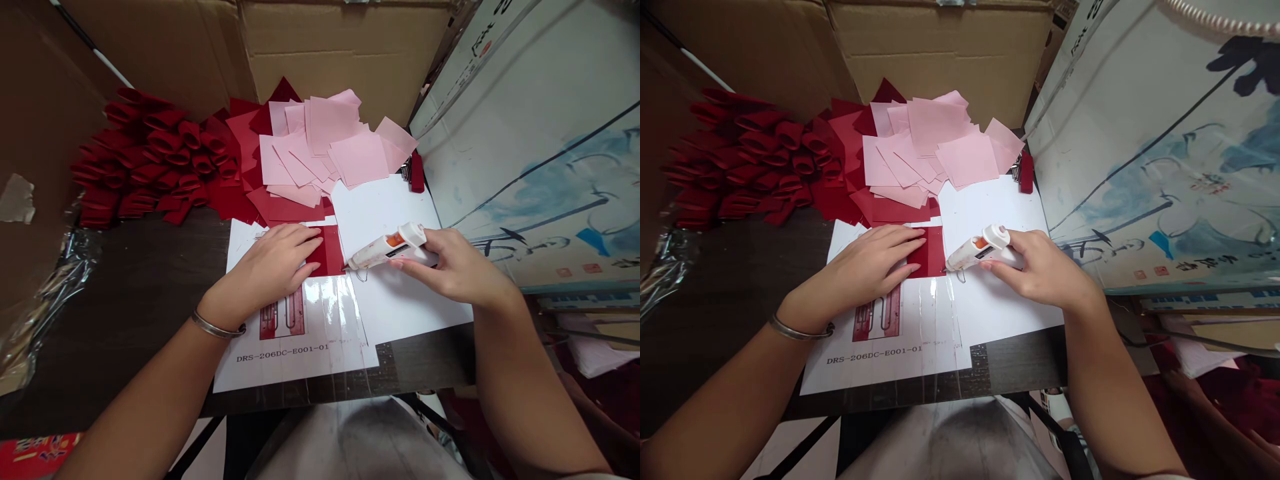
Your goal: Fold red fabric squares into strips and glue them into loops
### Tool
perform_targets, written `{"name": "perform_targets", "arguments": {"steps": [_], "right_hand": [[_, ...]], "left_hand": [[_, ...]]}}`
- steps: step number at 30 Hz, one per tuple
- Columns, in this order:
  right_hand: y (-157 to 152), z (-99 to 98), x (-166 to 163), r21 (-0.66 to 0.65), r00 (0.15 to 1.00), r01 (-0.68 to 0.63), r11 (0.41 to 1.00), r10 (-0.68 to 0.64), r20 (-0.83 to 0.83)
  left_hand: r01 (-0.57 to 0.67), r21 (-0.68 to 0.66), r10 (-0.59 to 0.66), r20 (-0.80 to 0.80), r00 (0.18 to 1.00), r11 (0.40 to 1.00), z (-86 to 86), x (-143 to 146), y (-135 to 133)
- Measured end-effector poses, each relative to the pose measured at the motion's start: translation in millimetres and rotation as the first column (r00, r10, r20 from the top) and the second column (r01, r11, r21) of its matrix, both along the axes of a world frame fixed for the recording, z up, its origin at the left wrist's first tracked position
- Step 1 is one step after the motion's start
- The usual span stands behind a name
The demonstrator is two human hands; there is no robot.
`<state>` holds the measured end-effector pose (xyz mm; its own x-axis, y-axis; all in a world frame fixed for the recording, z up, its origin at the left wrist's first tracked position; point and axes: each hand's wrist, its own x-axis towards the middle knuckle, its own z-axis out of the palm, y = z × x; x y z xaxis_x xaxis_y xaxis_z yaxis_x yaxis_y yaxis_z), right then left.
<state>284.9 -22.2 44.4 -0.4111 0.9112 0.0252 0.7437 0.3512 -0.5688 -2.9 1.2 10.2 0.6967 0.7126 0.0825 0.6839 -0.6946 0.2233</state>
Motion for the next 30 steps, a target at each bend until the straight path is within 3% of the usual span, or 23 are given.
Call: {"name": "perform_targets", "arguments": {"steps": [24,30], "right_hand": [[1.6,-3.5,-0.3,0.079,0.999,0.034,0.996,-0.034,0.004],[1.3,-9.1,-6.9,0.185,0.997,0.062,0.981,-0.052,-0.057]], "left_hand": [[0.006,0.003,-0.006,0.006,1.0,1.0,-2.4,-0.2,0.7],[0.007,0.005,-0.008,0.023,1.0,1.0,-2.5,0.1,0.7]]}}
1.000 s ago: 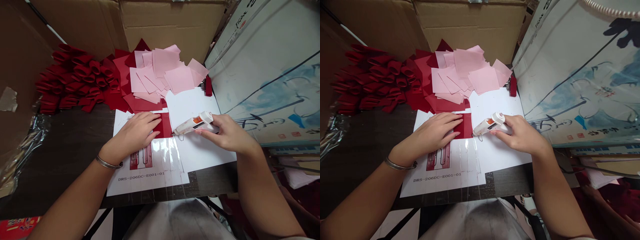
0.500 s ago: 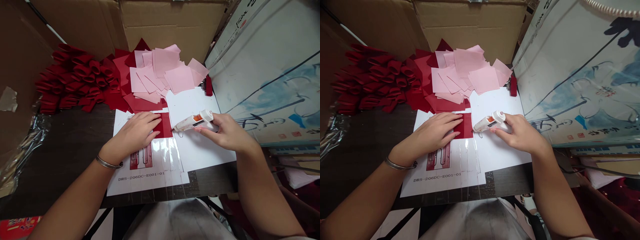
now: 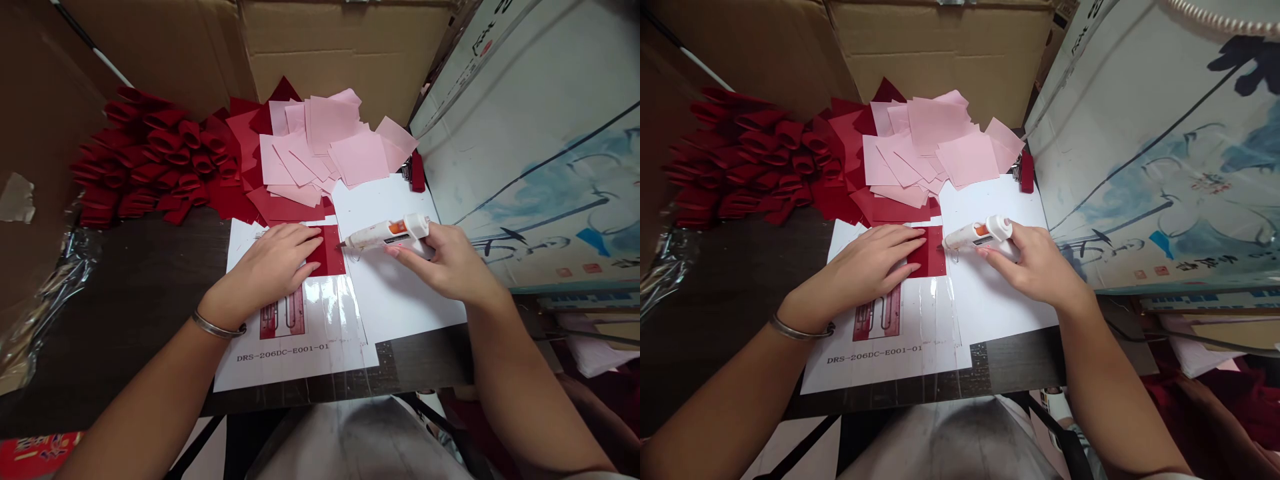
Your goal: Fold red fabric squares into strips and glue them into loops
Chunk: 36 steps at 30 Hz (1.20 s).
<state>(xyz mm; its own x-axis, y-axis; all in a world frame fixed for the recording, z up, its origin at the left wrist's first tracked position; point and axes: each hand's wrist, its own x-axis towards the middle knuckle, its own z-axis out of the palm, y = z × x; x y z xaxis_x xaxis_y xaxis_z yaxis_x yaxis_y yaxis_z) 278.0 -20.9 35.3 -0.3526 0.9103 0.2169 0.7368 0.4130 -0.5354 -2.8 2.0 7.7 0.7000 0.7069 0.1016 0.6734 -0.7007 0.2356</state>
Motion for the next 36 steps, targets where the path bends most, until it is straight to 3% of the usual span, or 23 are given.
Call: {"name": "perform_targets", "arguments": {"steps": [9,18,20,23,27,31,36], "right_hand": [[-5.1,0.8,-11.0,0.06,0.996,-0.058,0.997,0.054,0.072],[-7.1,7.1,-10.4,-0.012,0.997,-0.058,0.998,0.058,0.048],[-5.7,4.1,-9.9,-0.044,1.0,-0.014,0.999,0.015,0.018],[0.5,-7.8,-8.8,-0.083,0.979,0.174,0.981,-0.181,-0.089],[13.8,-32.0,-7.9,-0.094,0.861,0.403,0.91,-0.412,-0.298],[22.1,-47.9,-11.6,-0.076,0.796,0.474,0.877,-0.463,-0.389],[20.8,-48.5,-17.9,-0.063,0.818,0.454,0.889,-0.444,-0.366]], "left_hand": [[0.006,0.021,-0.005,-0.028,1.0,1.0,-0.1,-0.5,-0.2],[-0.002,0.017,0.003,-0.04,0.999,1.0,-0.6,1.2,-0.3],[-0.001,0.017,0.002,-0.041,0.999,1.0,0.1,1.1,-0.4],[-0.002,0.02,0.003,-0.039,0.999,1.0,0.7,0.7,-0.2],[0.004,0.028,-0.003,-0.031,1.0,1.0,0.8,0.4,-0.1],[0.01,0.026,-0.009,-0.022,1.0,1.0,1.3,-0.2,-0.4],[-0.001,0.022,0.001,-0.034,0.999,1.0,1.1,-1.0,-1.1]]}}
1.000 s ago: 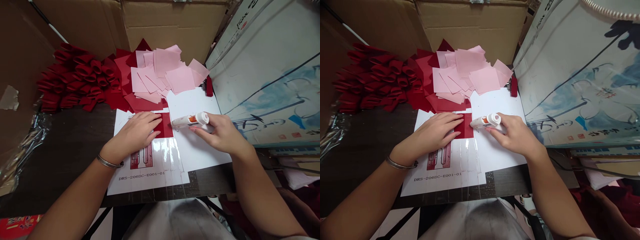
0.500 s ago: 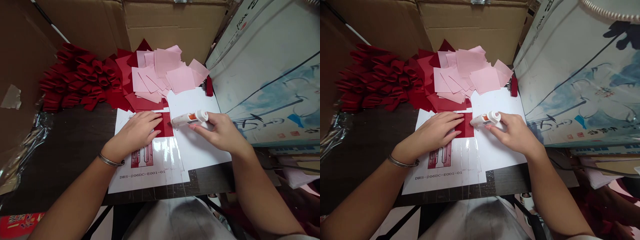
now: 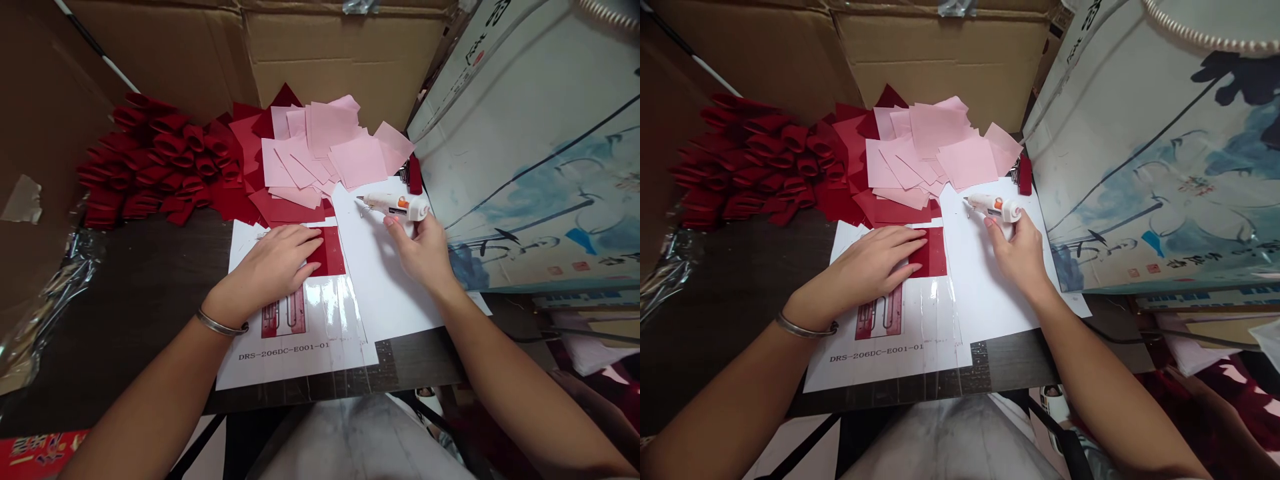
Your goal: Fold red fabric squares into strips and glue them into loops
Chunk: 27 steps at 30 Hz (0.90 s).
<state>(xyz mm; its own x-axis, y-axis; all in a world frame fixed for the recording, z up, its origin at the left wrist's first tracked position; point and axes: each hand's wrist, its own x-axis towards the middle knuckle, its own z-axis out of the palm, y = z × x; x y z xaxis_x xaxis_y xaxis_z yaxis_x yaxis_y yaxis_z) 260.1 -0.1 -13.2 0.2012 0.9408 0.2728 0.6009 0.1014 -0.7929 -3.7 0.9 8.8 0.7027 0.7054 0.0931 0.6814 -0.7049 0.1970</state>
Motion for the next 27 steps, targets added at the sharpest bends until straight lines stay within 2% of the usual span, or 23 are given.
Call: {"name": "perform_targets", "arguments": {"steps": [8,10,11,13,15,16,17,18,19,20,21,22,23,27], "right_hand": [[-2.3,6.1,2.1,-0.095,0.995,-0.021,0.995,0.03,0.094],[-5.5,12.4,0.2,0.028,0.992,0.037,0.999,-0.04,0.122],[-8.4,17.0,-2.0,0.144,0.987,0.082,0.986,-0.101,0.127],[-16.9,27.6,-9.1,0.395,0.973,0.158,0.905,-0.21,0.093],[-26.7,37.7,-18.8,0.558,0.975,0.199,0.805,-0.222,-0.028],[-31.1,41.5,-24.1,0.53,0.983,0.185,0.828,-0.164,-0.088],[-34.5,44.1,-29.1,0.402,0.988,0.111,0.909,-0.056,-0.146],[-36.6,45.5,-33.7,0.186,0.972,-0.031,0.982,0.073,-0.224],[-37.3,45.9,-37.4,-0.07,0.924,-0.205,0.976,0.17,-0.342],[-36.8,45.2,-40.3,-0.261,0.86,-0.342,0.903,0.189,-0.474],[-35.4,44.0,-42.2,-0.384,0.8,-0.439,0.812,0.159,-0.578],[-33.3,42.4,-43.3,-0.452,0.754,-0.491,0.745,0.104,-0.648],[-31.1,40.7,-43.6,-0.483,0.721,-0.509,0.712,0.046,-0.691],[-22.9,37.1,-41.4,-0.518,0.639,-0.532,0.67,-0.083,-0.765]], "left_hand": [[-0.007,-0.008,0.007,-0.005,1.0,1.0,-0.5,0.8,0.1],[-0.003,-0.007,0.003,0.002,1.0,1.0,-0.5,0.5,0.2],[-0.001,-0.008,0.001,0.005,1.0,1.0,-0.6,0.3,0.2],[0.0,-0.015,0.001,0.013,1.0,1.0,-0.8,0.0,0.4],[-0.003,-0.024,0.004,0.022,1.0,1.0,-1.3,-0.1,0.7],[-0.002,-0.027,0.003,0.025,1.0,1.0,-1.6,0.0,0.9],[0.001,-0.026,0.0,0.027,1.0,1.0,-1.9,0.1,1.2],[0.005,-0.024,-0.004,0.027,1.0,1.0,-2.2,0.2,1.4],[0.009,-0.02,-0.008,0.023,1.0,1.0,-2.4,0.2,1.7],[0.01,-0.015,-0.01,0.018,1.0,1.0,-2.7,0.2,1.9],[0.011,-0.01,-0.01,0.013,1.0,1.0,-2.9,0.2,2.0],[0.01,-0.004,-0.01,0.008,1.0,1.0,-3.0,0.1,2.2],[0.009,0.0,-0.009,0.003,1.0,1.0,-3.1,-0.1,2.3],[0.011,0.004,-0.011,-0.008,1.0,1.0,-3.4,-0.4,2.8]]}}
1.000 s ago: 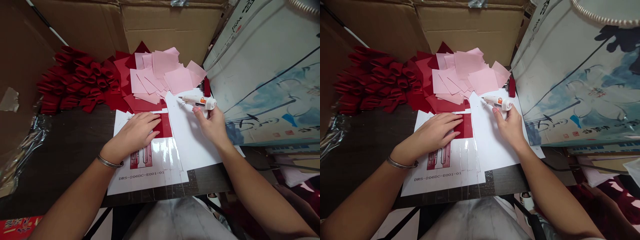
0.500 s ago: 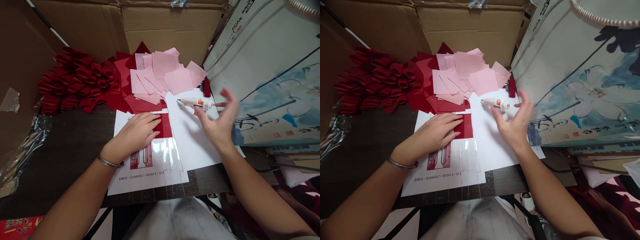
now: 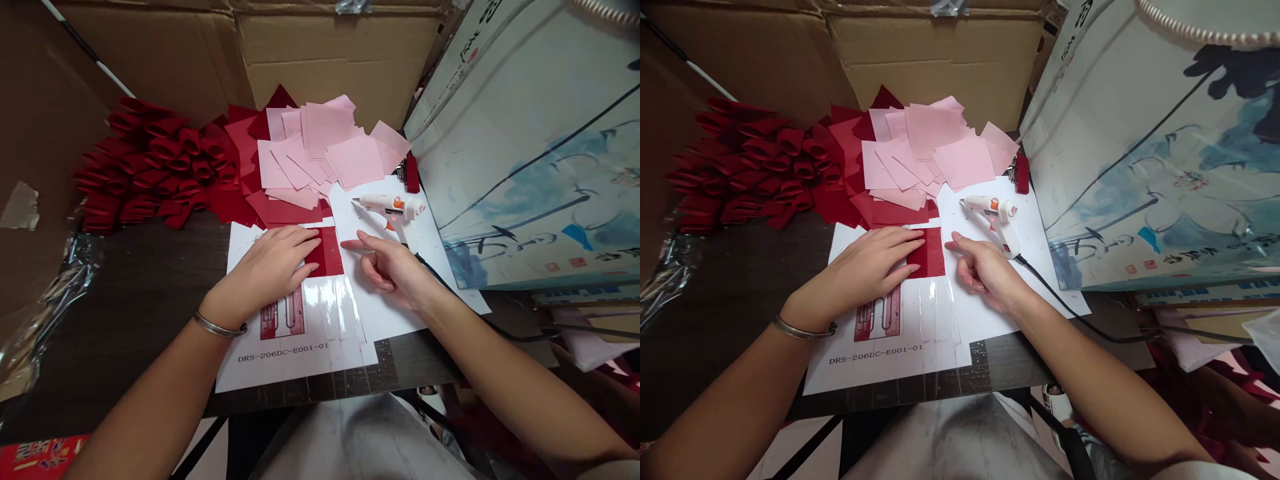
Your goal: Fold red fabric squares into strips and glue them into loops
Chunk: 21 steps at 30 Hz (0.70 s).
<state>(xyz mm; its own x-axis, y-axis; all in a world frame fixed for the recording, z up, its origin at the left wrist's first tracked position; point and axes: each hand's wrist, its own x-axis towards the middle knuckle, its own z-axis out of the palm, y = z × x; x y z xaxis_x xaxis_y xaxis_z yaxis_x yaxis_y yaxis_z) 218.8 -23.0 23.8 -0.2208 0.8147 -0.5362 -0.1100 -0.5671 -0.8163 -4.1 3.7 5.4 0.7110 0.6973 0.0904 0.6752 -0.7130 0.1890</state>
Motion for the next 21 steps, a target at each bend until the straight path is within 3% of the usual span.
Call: {"name": "perform_targets", "arguments": {"steps": [6,8,11,16,21], "right_hand": [[10.9,-1.1,2.3,-0.134,0.992,-0.109,0.985,0.098,-0.083],[12.6,-4.7,1.9,-0.084,0.992,-0.125,0.988,0.123,-0.036],[12.3,-13.2,1.3,0.134,0.977,-0.161,0.978,0.138,0.164],[10.1,-23.0,0.7,0.477,0.833,-0.363,0.8,0.049,0.551],[10.5,-25.2,-2.1,0.625,0.72,-0.466,0.626,-0.142,0.679]], "left_hand": [[0.002,0.016,-0.002,0.014,1.0,1.0,-1.7,-0.3,0.1],[0.002,0.01,-0.002,0.041,0.999,1.0,-0.1,0.0,0.7],[-0.026,-0.008,0.026,0.042,0.999,1.0,5.4,1.7,3.6],[0.033,0.007,-0.033,0.029,0.999,0.999,6.0,0.9,8.6],[0.054,0.061,-0.061,0.117,0.991,0.997,-6.4,-5.4,7.7]]}}
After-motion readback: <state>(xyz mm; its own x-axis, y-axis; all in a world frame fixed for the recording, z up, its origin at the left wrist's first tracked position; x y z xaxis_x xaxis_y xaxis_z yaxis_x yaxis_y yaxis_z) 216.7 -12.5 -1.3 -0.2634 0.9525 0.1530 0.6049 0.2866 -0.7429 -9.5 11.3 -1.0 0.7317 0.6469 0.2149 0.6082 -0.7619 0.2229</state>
